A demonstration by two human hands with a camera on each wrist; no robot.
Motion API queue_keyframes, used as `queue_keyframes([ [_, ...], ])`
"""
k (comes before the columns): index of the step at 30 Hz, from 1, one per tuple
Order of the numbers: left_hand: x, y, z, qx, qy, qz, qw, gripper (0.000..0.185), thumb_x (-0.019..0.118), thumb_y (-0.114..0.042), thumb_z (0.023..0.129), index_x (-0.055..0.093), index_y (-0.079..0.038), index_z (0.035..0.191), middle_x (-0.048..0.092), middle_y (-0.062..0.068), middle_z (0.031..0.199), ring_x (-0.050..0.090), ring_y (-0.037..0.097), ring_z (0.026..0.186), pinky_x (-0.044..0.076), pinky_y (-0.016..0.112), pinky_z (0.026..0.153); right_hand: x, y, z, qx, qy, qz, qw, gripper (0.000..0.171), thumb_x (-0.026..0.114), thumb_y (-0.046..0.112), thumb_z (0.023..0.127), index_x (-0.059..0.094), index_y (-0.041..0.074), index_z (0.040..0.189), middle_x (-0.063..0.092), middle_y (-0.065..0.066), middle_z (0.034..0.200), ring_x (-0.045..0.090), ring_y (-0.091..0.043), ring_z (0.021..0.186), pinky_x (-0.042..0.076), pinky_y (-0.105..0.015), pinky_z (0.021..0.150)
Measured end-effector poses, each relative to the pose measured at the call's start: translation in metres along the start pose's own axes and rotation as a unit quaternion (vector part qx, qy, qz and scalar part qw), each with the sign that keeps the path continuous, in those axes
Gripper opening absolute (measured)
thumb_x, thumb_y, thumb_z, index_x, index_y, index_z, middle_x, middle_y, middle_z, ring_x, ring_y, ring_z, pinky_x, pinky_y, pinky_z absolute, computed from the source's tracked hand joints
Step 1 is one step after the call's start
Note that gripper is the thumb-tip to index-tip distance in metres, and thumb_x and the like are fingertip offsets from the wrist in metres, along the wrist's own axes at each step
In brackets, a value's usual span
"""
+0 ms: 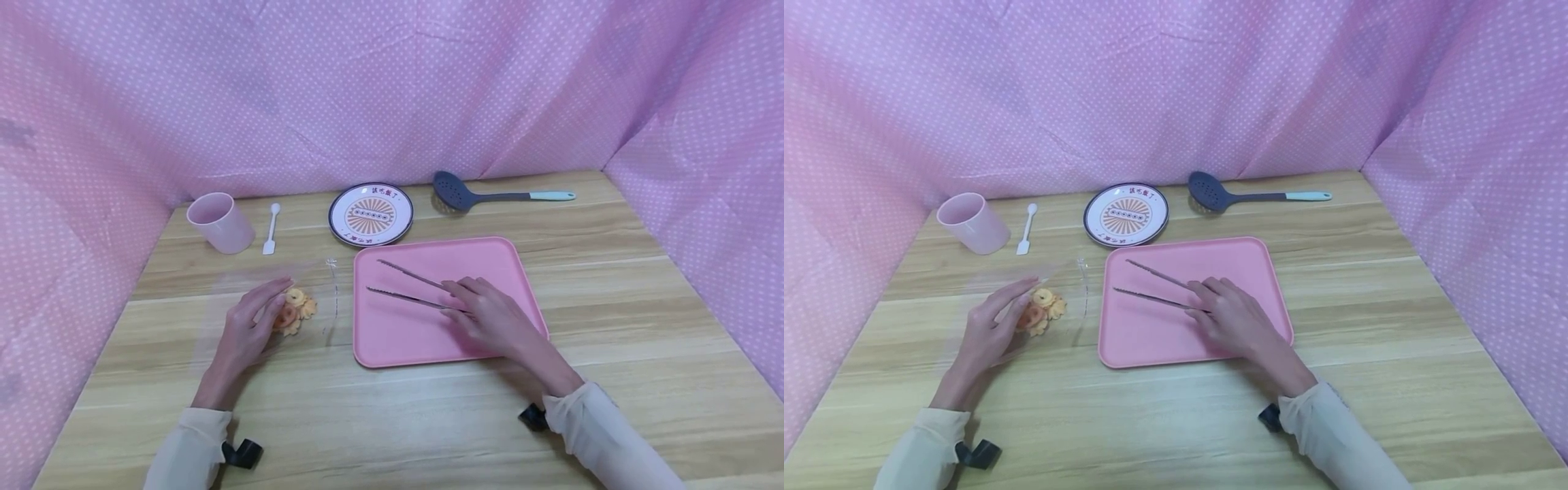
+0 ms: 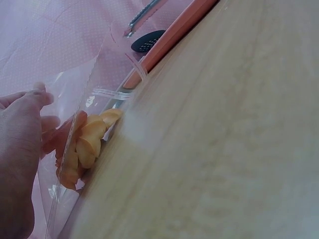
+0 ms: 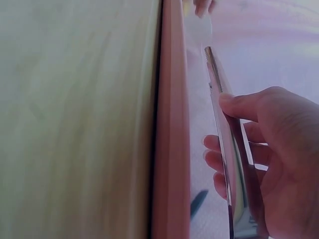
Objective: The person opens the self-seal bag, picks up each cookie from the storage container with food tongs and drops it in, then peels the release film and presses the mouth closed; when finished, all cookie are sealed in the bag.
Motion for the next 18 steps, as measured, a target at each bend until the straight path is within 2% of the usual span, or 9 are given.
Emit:
queue_keyframes([
  [5, -0.001, -0.002, -0.001, -0.01, 0.006, 0.001, 0.9999, 0.043, 0.066, 0.019, 0.09, 0.072, -0.002, 0.127, 0.07, 0.016, 0.128, 0.062, 0.038, 0.12, 0.039, 0.019, 0.11, -0.009, -0.014, -0.012, 0.034, -0.013, 0.012, 0.999, 0.048, 0.079, 0.01, 0.092, 0.064, -0.002, 0.136, 0.068, -0.014, 0.11, 0.063, -0.03, 0.098, 0.057, -0.048, 0.085],
  [10, -0.001, -0.001, -0.001, -0.01, 0.004, 0.001, 0.9999, 0.043, 0.066, 0.018, 0.09, 0.072, -0.001, 0.127, 0.07, 0.015, 0.129, 0.062, 0.038, 0.121, 0.038, 0.019, 0.111, -0.018, -0.025, -0.026, 0.068, -0.03, 0.025, 0.997, 0.049, 0.079, 0.01, 0.092, 0.063, 0.0, 0.137, 0.069, -0.016, 0.111, 0.064, -0.028, 0.093, 0.059, -0.049, 0.08],
  [14, -0.001, -0.001, -0.001, -0.007, 0.005, -0.002, 1.0, 0.043, 0.066, 0.019, 0.089, 0.072, -0.001, 0.126, 0.07, 0.016, 0.129, 0.062, 0.038, 0.121, 0.038, 0.02, 0.111, -0.026, -0.033, -0.037, 0.085, -0.069, 0.034, 0.993, 0.048, 0.082, 0.006, 0.089, 0.065, -0.001, 0.134, 0.069, -0.017, 0.108, 0.063, -0.028, 0.087, 0.059, -0.048, 0.074],
  [18, -0.001, -0.001, 0.0, -0.009, 0.007, -0.003, 0.9999, 0.043, 0.065, 0.019, 0.09, 0.072, -0.001, 0.127, 0.07, 0.016, 0.129, 0.062, 0.038, 0.121, 0.038, 0.02, 0.111, -0.032, -0.042, -0.048, 0.104, -0.107, 0.038, 0.988, 0.047, 0.083, 0.001, 0.086, 0.067, -0.004, 0.13, 0.069, -0.019, 0.105, 0.064, -0.031, 0.087, 0.06, -0.05, 0.074],
])
Point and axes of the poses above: each hand's wrist, its own z-axis towards the middle knuckle, its own x-axis out of the palm, y = z × x, the point moved 4 cm from there along z, towards the middle knuckle
